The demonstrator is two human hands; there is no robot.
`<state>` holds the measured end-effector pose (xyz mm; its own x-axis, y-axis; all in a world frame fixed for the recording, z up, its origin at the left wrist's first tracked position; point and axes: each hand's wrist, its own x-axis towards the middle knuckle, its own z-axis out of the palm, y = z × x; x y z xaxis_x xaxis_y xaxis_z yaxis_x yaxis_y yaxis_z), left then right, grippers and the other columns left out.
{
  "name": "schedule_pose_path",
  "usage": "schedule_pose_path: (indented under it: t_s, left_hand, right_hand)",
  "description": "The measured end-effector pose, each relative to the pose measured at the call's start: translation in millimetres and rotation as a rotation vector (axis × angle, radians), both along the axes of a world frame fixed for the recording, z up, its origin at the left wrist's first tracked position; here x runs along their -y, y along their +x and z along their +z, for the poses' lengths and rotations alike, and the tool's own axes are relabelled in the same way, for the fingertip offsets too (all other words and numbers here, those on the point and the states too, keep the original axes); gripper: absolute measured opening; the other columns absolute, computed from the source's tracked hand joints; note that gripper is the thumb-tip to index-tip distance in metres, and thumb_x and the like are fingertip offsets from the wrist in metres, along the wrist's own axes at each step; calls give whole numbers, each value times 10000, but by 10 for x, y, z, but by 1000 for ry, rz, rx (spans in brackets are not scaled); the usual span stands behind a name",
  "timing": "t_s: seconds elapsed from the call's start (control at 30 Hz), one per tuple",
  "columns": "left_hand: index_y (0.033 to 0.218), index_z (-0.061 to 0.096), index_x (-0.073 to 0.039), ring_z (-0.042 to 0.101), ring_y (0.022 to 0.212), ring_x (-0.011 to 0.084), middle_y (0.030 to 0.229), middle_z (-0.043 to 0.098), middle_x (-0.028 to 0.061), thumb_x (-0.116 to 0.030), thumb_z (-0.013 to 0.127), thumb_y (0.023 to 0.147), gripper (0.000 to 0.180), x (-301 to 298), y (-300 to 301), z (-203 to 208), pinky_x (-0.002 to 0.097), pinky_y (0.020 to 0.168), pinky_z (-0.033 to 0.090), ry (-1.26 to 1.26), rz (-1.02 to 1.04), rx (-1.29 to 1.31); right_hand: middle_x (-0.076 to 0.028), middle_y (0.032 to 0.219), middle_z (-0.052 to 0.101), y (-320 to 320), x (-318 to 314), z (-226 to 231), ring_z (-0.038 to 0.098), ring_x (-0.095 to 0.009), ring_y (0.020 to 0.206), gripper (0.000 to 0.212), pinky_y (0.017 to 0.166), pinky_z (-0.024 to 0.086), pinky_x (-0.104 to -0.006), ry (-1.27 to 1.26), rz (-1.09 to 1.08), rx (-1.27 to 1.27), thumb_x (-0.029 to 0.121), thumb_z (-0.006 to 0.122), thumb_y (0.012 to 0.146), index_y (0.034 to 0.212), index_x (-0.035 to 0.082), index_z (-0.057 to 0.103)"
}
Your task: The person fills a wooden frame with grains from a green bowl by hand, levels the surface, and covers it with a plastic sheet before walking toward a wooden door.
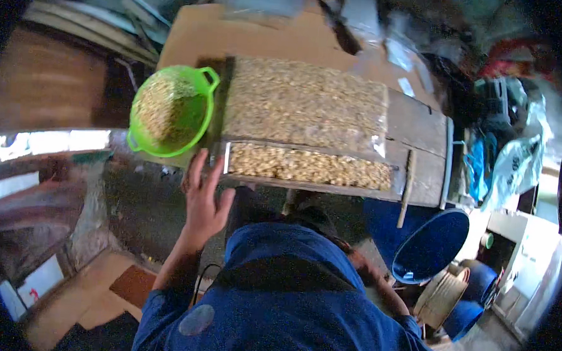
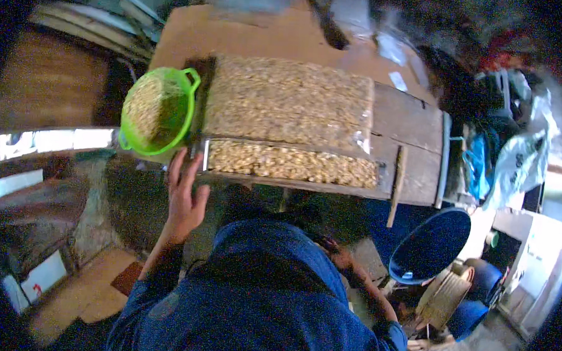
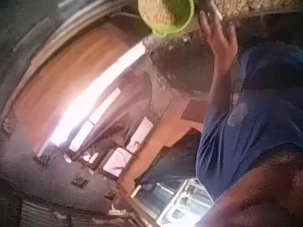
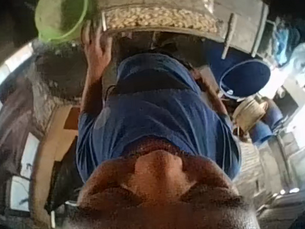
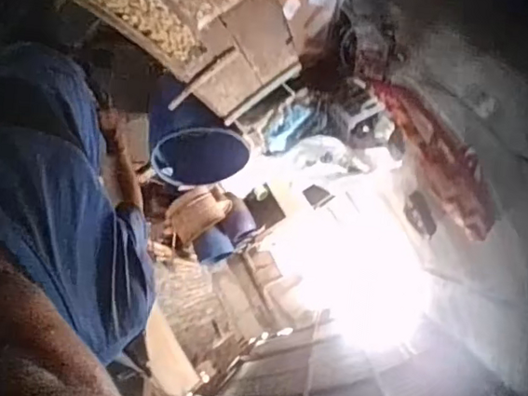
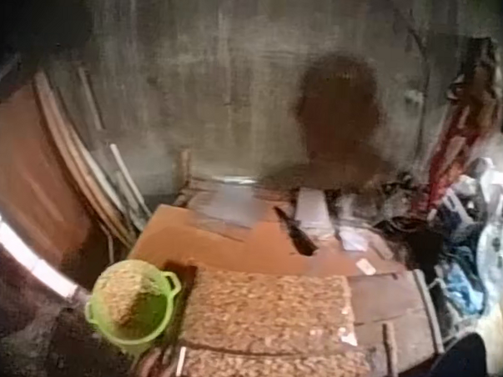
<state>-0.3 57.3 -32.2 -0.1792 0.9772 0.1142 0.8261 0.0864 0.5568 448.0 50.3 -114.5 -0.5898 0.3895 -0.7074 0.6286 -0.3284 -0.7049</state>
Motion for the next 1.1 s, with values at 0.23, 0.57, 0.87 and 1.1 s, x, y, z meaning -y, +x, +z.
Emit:
schedule_pose_path:
  t_s: [0.23,0.57,0.87,1.1]
  left_hand:
    - [1438,466,-41,282,1412,418,1517,314,247,-324,518,952,565,9,139,91,517,1154,188,30,8,-64]
    - [1438,455,-24,258,1427,415,1533,293,242,-260,507,947,547,19,294,255,538,1159,176,-3,32,-157]
    - [1436,460,-23,277,1412,413,1525,306,239,-389,460,993,575,1,461,293,536,1156,177,-17,48,-157]
    - [1438,453,-21,273,1411,414,1516,319,236,-368,456,993,565,77,511,290,550,1154,174,-21,76,-141]
  right_hand:
    - [-149,1458,501,292,97,47,516,-285,1308,498,1103,397,-385,-6,121,1,178,512,969,1453,74,459]
    - [-174,1287,624,536,-315,466,609,-354,1158,419,975,499,-408,313,238,187,97,526,939,1356,65,546]
    - [-180,943,644,9,-1447,1173,637,-376,866,188,769,525,-431,1057,-483,298,41,625,866,1045,65,679]
    - [-164,955,635,-67,-1555,845,624,-369,935,205,830,532,-443,1095,-334,265,18,591,831,1007,69,682]
